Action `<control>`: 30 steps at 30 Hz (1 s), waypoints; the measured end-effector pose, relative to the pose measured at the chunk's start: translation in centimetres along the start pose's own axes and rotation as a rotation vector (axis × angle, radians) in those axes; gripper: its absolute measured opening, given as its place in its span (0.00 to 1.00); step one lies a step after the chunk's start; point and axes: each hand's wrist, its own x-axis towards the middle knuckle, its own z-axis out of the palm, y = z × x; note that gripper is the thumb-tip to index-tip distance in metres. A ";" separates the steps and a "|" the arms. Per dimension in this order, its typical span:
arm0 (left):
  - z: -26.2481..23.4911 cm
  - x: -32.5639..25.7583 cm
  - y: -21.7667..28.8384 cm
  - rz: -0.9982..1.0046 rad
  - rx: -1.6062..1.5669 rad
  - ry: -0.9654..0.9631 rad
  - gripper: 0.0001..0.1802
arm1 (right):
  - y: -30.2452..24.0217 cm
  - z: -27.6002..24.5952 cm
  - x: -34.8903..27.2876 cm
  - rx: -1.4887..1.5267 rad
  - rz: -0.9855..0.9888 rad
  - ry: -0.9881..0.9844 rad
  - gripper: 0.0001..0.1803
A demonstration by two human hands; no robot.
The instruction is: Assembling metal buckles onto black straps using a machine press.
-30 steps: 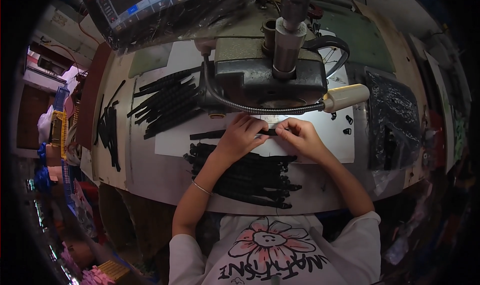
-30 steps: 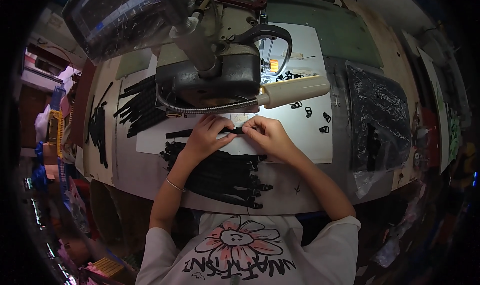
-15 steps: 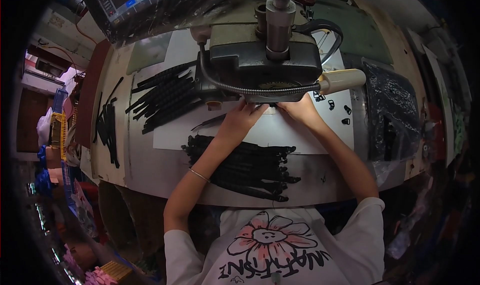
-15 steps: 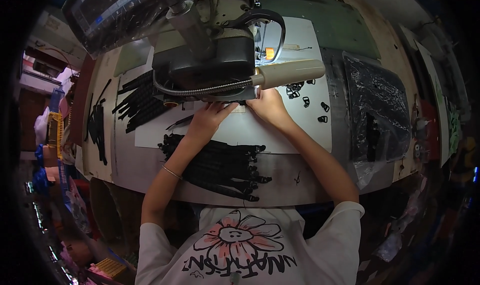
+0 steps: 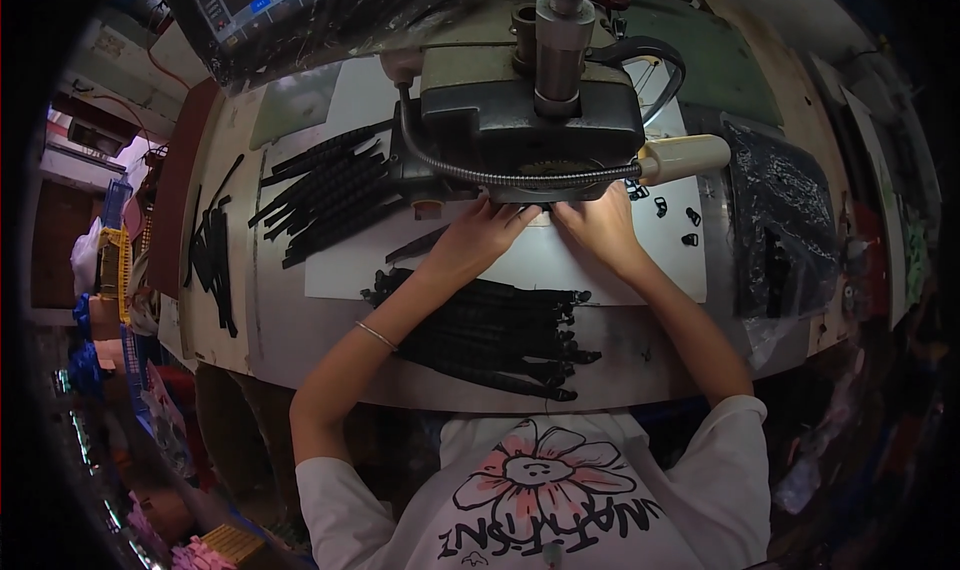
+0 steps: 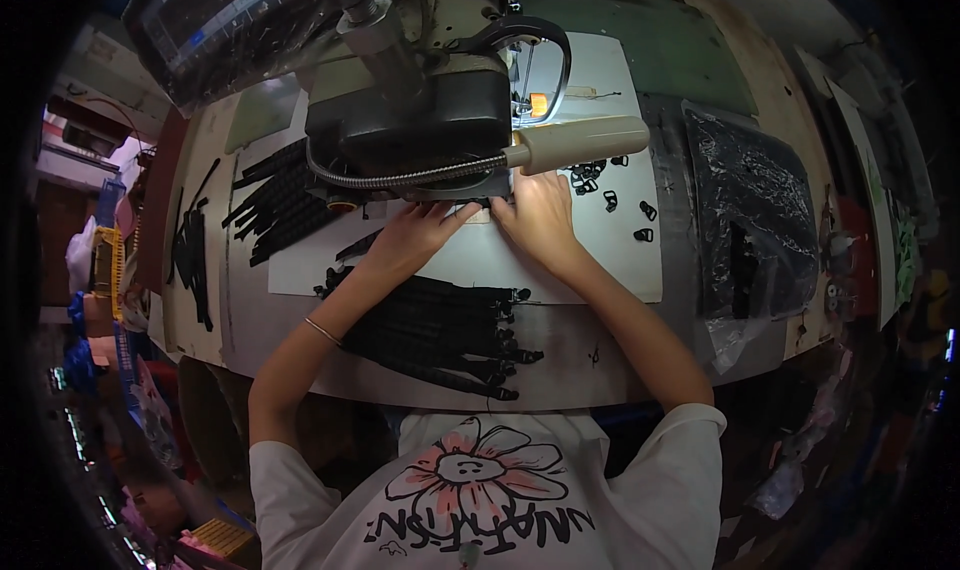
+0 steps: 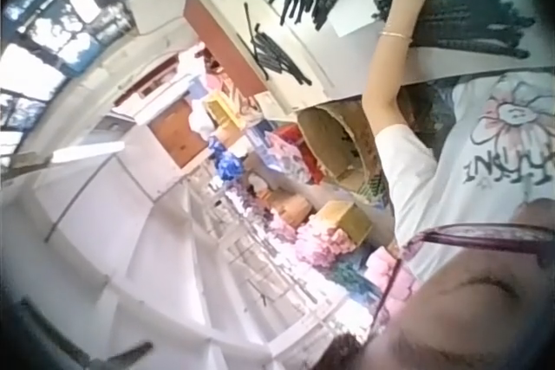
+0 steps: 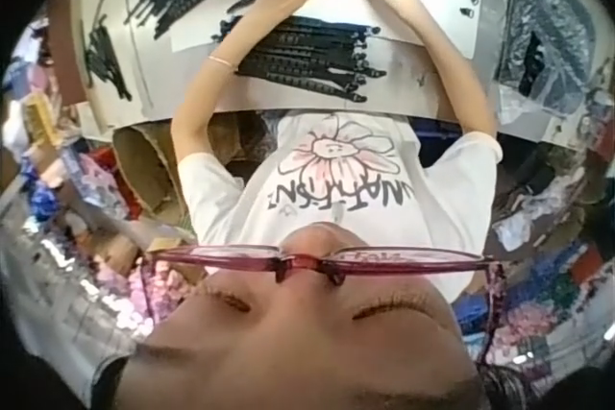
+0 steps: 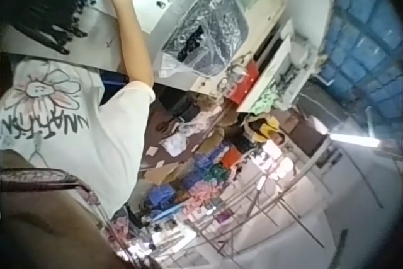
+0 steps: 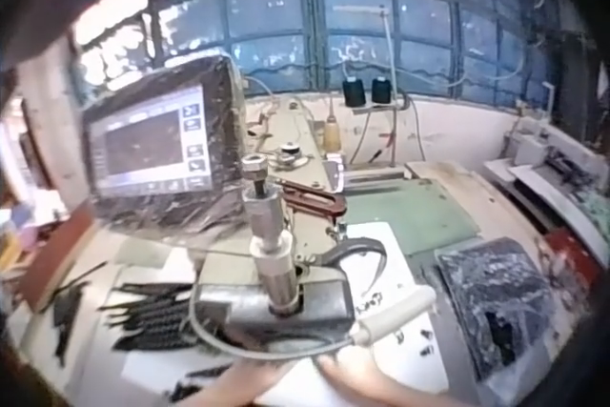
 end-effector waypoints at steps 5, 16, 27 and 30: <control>0.5 -0.7 -1.2 0.099 0.061 0.144 0.22 | -0.5 0.1 -0.9 0.085 0.116 -0.048 0.14; 0.9 0.3 -1.0 0.133 0.046 0.205 0.16 | 1.1 -0.6 -0.8 0.174 -0.173 -0.097 0.06; 1.3 -0.1 -1.2 0.056 0.059 0.236 0.19 | 0.6 -0.7 -1.2 -0.017 -0.249 -0.068 0.08; 0.9 0.1 -0.9 0.070 0.075 0.216 0.21 | 0.2 -0.8 -1.3 -0.031 -0.209 -0.094 0.09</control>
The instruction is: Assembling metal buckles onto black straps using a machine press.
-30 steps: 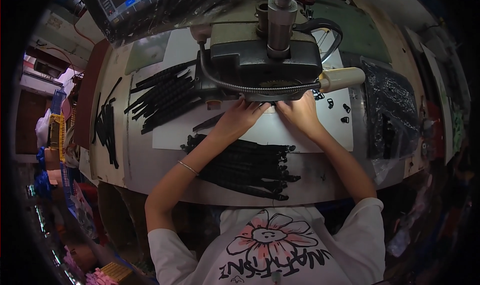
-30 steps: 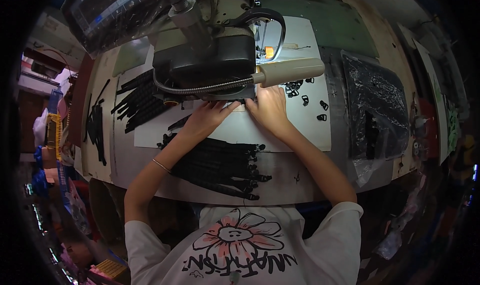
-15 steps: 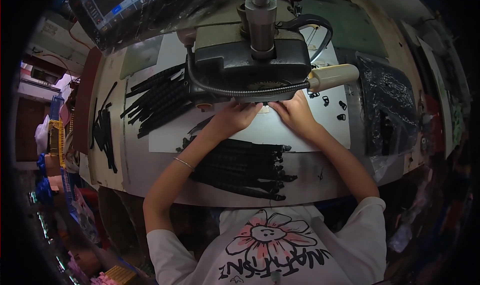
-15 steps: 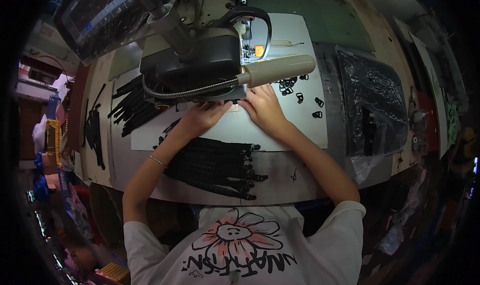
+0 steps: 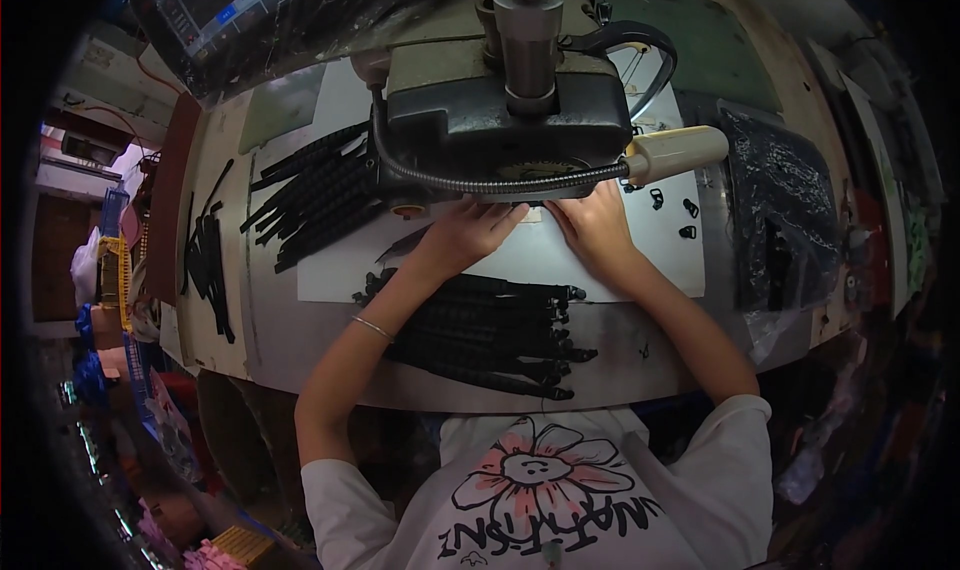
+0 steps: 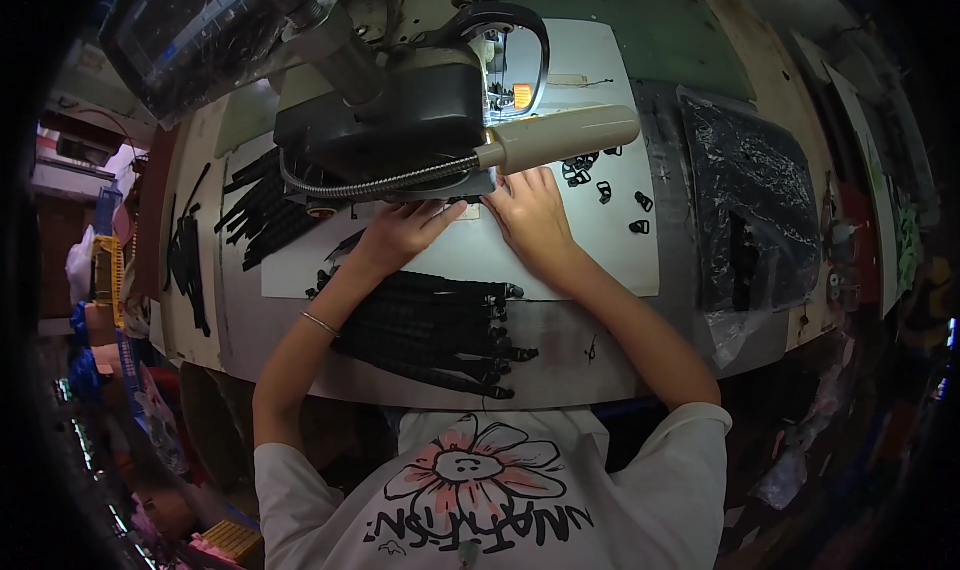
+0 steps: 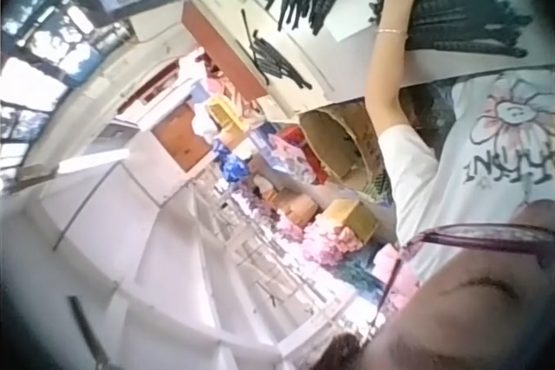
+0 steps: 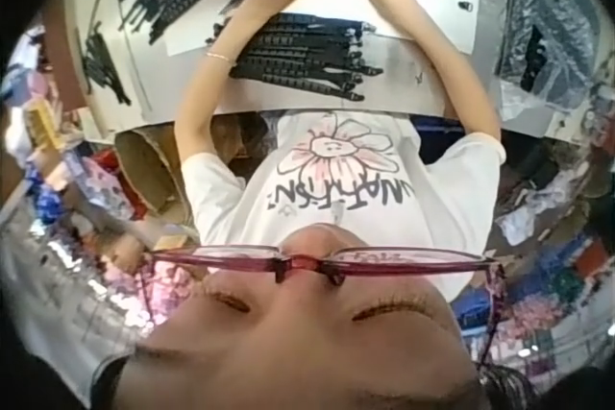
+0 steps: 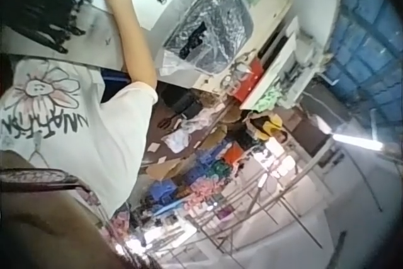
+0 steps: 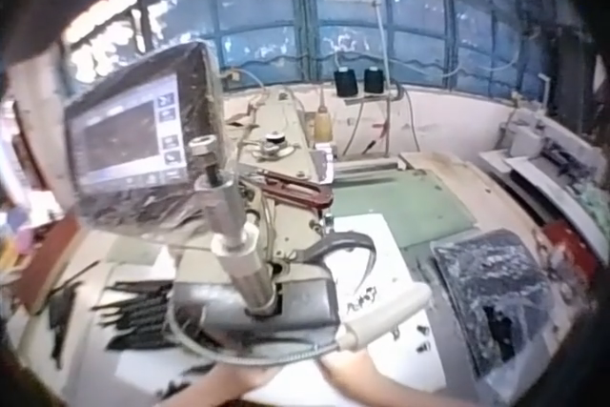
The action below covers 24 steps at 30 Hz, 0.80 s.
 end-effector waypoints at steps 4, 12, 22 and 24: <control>-0.3 0.3 1.1 -0.084 -0.137 -0.050 0.25 | -0.3 0.3 0.0 -0.059 -0.031 0.079 0.06; -0.7 0.8 3.8 -0.286 -0.213 -0.212 0.29 | 0.2 -0.3 0.0 0.120 0.103 0.013 0.07; -0.7 0.9 4.2 -0.300 -0.176 -0.238 0.28 | -0.8 -1.0 -1.0 0.254 0.108 0.005 0.09; -1.0 1.0 4.1 -0.299 -0.178 -0.228 0.28 | -0.4 -0.5 -1.2 0.168 0.023 0.023 0.09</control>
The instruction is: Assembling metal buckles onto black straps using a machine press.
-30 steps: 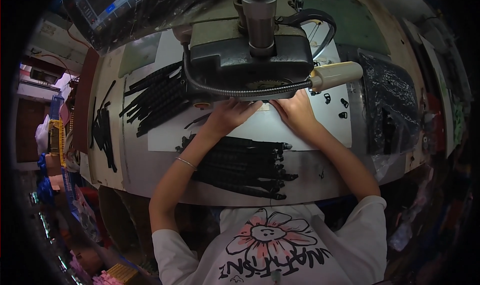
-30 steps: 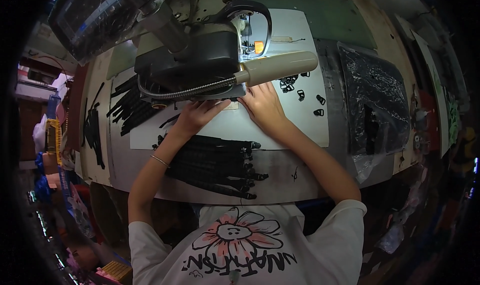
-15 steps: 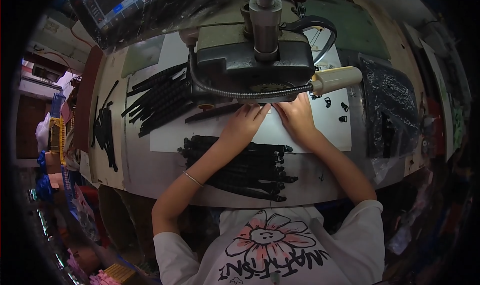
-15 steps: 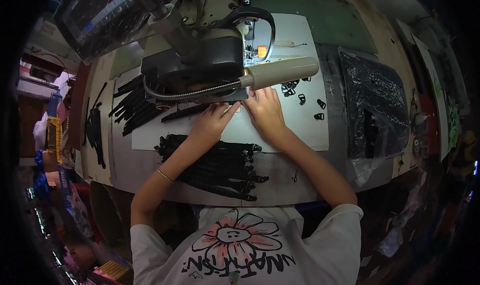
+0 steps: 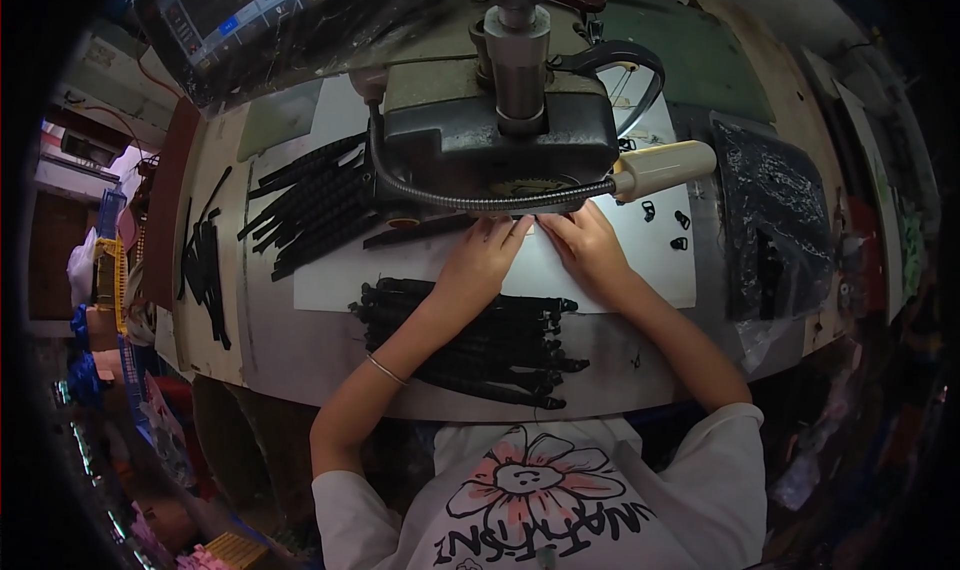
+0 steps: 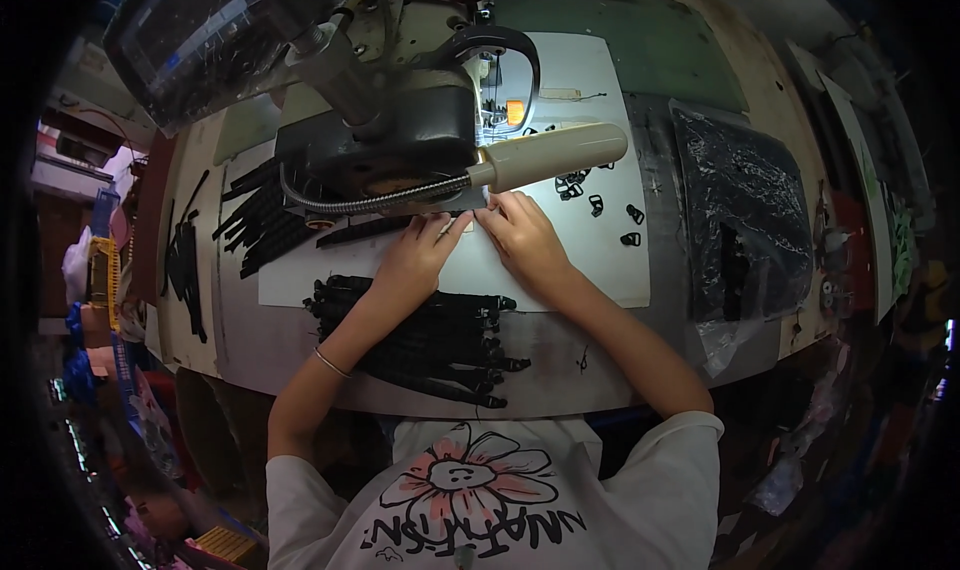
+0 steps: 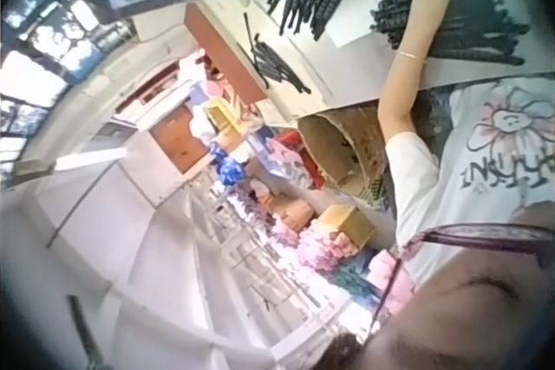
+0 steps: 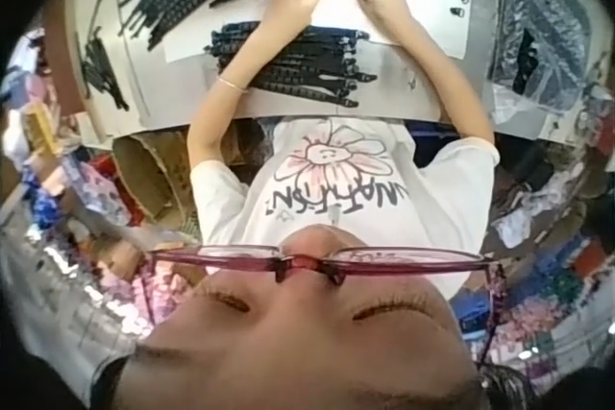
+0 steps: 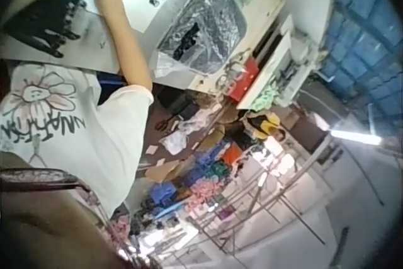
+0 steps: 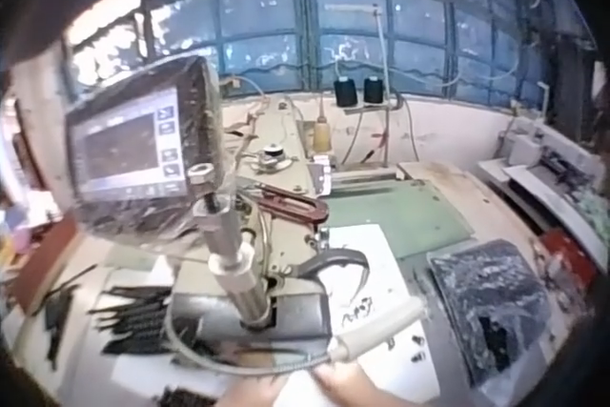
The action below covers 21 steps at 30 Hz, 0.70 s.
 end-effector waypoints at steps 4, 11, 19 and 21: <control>-0.4 -0.7 -0.7 -0.029 -0.136 -0.008 0.29 | 0.1 0.6 0.0 -0.001 -0.004 -0.019 0.10; 0.1 -0.7 -0.7 -0.098 -0.138 -0.009 0.33 | 0.2 0.7 0.3 -0.036 -0.081 -0.007 0.09; 0.0 -0.7 -2.1 -0.106 -0.261 -0.061 0.36 | 0.2 0.7 0.6 -0.037 -0.094 -0.008 0.09; -0.1 -0.6 -1.9 -0.125 -0.272 -0.082 0.36 | 0.3 0.9 0.4 -0.043 -0.090 -0.018 0.09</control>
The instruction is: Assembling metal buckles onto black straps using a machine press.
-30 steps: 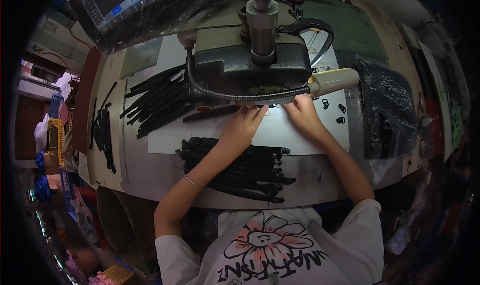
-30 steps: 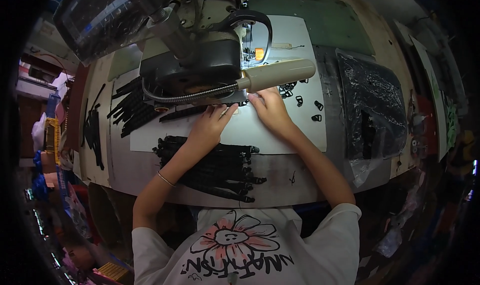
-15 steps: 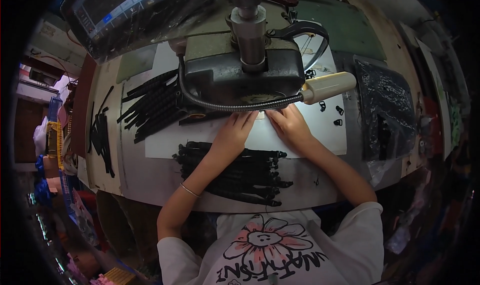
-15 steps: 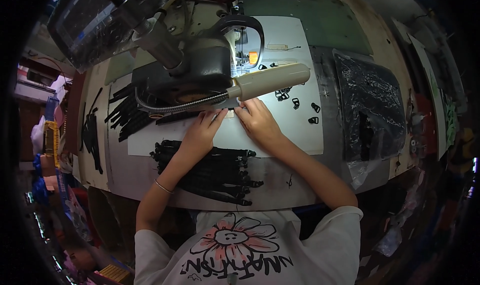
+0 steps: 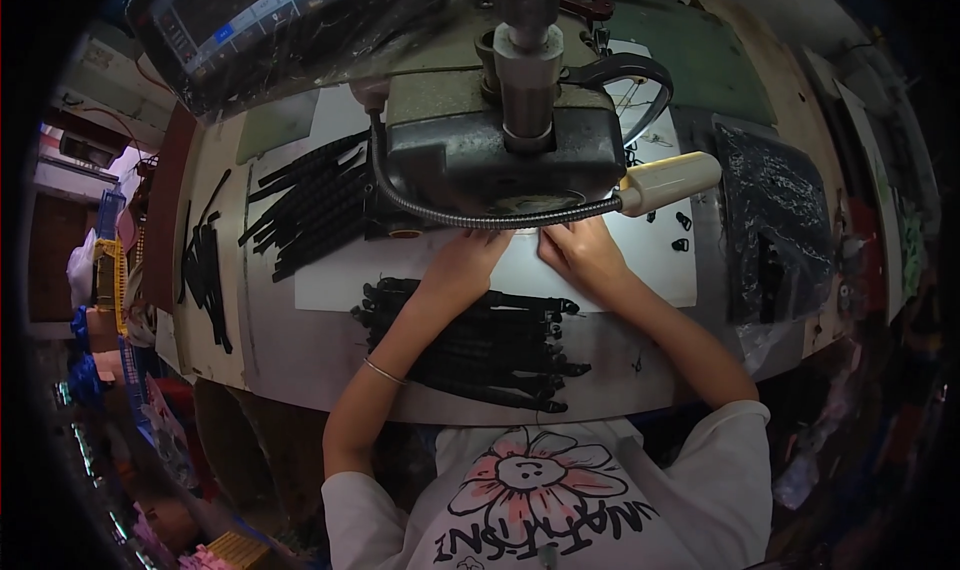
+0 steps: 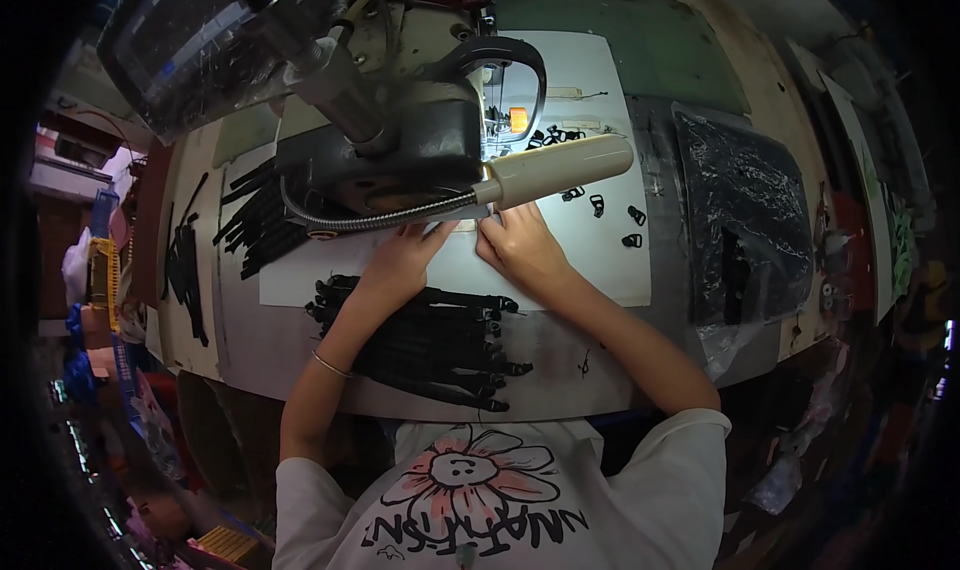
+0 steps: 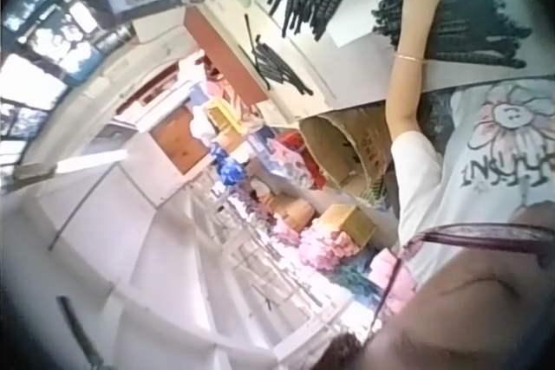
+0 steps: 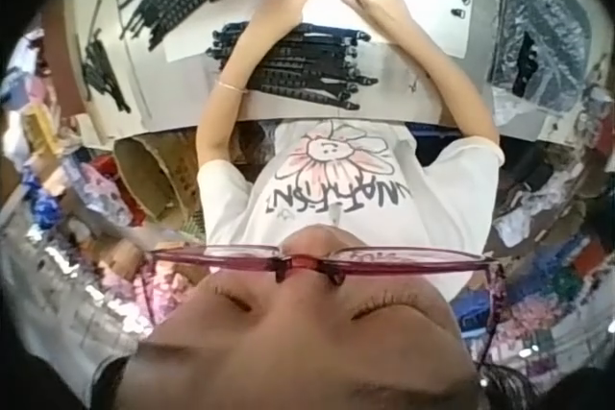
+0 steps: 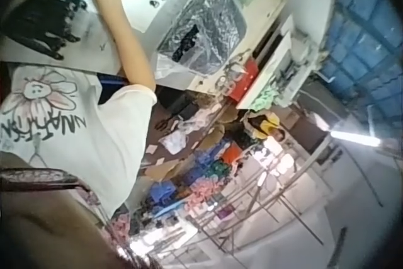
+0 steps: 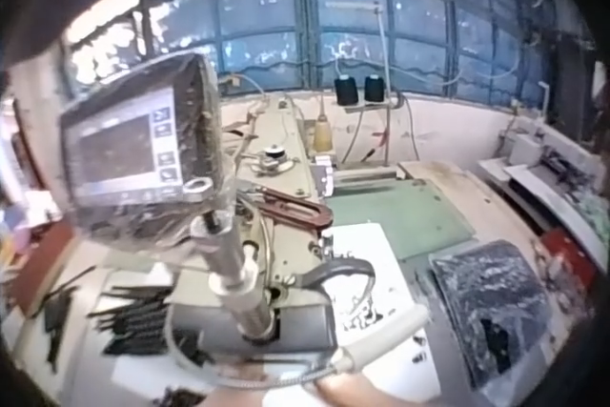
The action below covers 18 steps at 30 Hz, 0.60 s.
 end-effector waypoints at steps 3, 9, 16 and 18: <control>0.0 0.1 0.4 0.016 0.012 0.018 0.32 | -0.2 -0.2 0.0 -0.004 0.010 -0.020 0.10; 0.0 0.3 0.3 0.034 0.043 0.034 0.28 | 0.0 -0.2 0.3 -0.024 0.005 0.001 0.12; -0.8 -0.3 0.8 0.004 -0.034 -0.032 0.30 | -0.5 -0.3 -0.3 -0.018 0.033 -0.018 0.12; -0.7 -0.2 0.6 0.009 -0.042 -0.022 0.30 | -0.6 -0.4 -0.3 -0.017 0.042 -0.018 0.11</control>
